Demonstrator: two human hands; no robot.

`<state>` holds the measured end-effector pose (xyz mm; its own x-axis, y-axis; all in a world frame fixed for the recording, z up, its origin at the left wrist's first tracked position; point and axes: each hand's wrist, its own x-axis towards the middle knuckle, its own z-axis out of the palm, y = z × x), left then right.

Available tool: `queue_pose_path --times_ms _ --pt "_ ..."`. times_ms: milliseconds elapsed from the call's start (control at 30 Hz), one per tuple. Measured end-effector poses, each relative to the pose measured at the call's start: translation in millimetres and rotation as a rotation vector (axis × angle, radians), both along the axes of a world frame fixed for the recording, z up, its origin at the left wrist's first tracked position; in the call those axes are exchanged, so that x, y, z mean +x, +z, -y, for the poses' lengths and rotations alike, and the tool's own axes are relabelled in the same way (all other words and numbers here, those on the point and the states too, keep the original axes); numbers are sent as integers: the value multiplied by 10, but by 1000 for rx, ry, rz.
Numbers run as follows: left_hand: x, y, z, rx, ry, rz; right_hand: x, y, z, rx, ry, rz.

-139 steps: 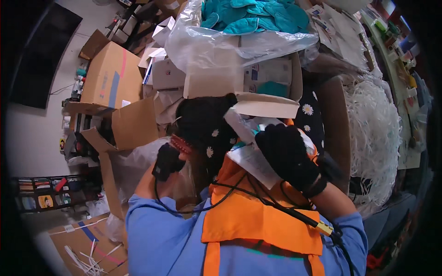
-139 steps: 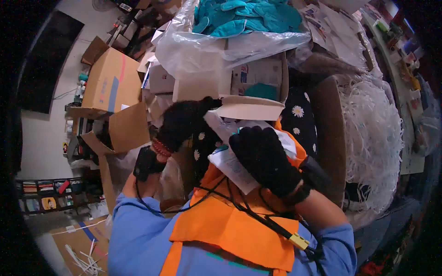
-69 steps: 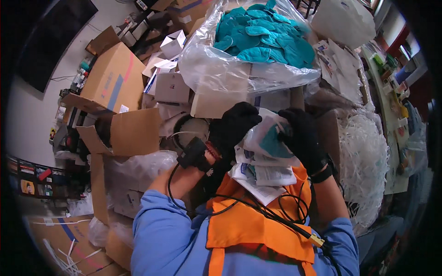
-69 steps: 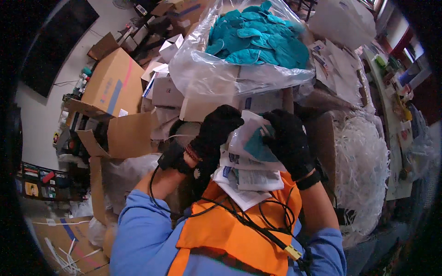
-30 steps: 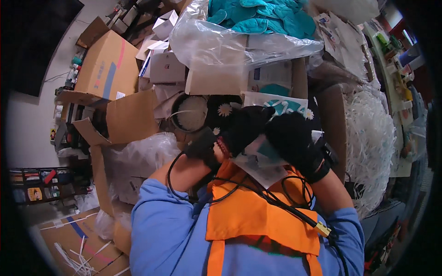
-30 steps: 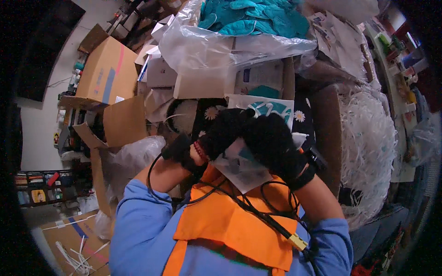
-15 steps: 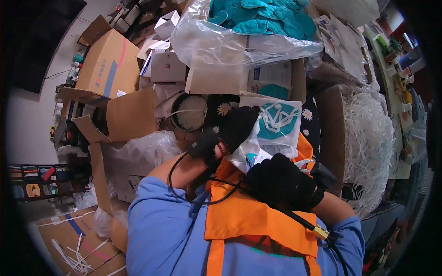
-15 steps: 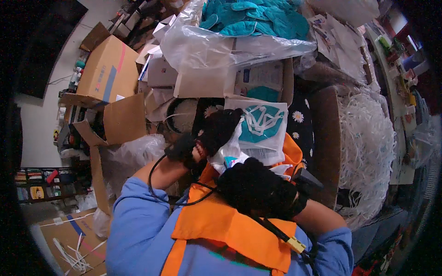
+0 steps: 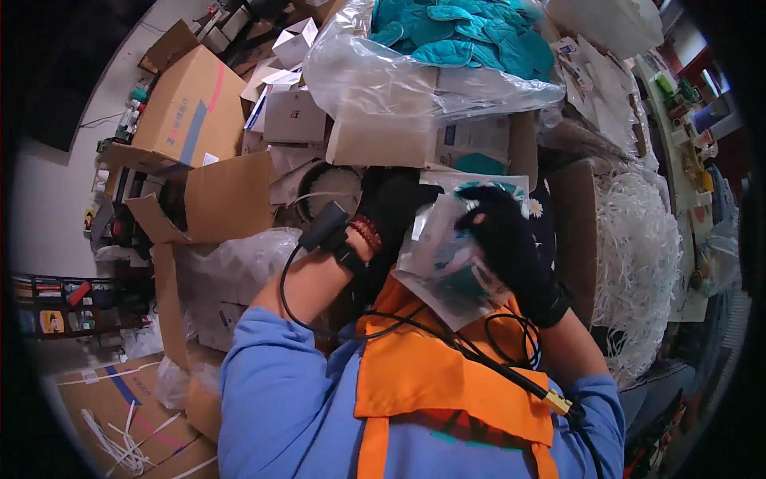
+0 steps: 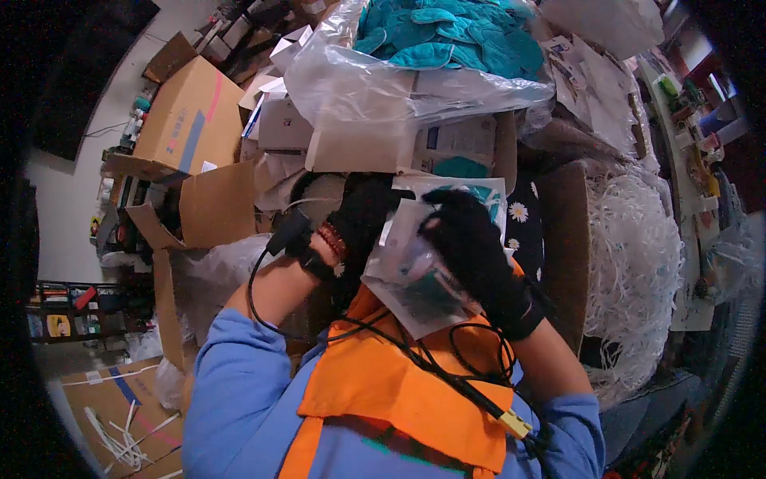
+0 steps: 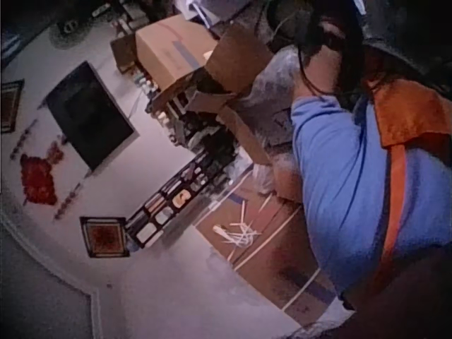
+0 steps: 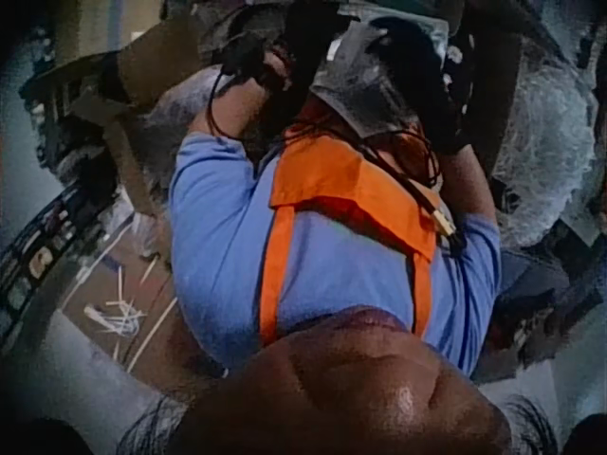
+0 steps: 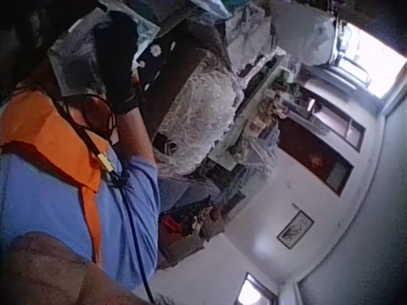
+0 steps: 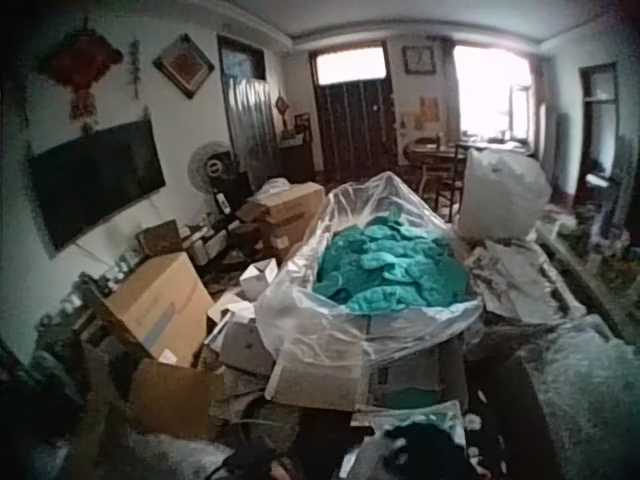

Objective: Sort green masks from a large plastic bag into smaller individual clear plastic bags.

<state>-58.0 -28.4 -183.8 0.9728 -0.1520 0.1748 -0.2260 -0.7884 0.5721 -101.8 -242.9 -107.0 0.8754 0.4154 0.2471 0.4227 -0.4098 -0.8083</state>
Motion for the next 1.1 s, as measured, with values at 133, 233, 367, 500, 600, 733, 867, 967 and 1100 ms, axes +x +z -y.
queue_pose_path --times_ms 133,233,367,500,600,733,867,967,1100 --pt "-55 -363 -85 -581 -124 -201 198 111 -12 -143 -187 133" --pt "-176 -266 -116 -311 -241 -61 319 -64 19 -256 -139 215" --pt "-324 295 -14 -33 -85 -136 360 -288 61 -376 -97 333" --pt "-324 273 -56 81 -97 249 358 -399 63 -306 -98 183" --pt "-302 206 -8 -39 -84 2 322 -384 76 -292 -79 176" --pt "-242 106 61 -205 -57 -190 232 -349 19 -160 -112 15" --pt "-200 159 92 -401 -112 -272 157 -159 9 -275 -116 -47" --pt "-228 475 153 -297 -135 -344 137 -426 39 -108 -111 43" --pt "-241 217 122 301 -443 316 69 -499 -69 -264 -108 152"
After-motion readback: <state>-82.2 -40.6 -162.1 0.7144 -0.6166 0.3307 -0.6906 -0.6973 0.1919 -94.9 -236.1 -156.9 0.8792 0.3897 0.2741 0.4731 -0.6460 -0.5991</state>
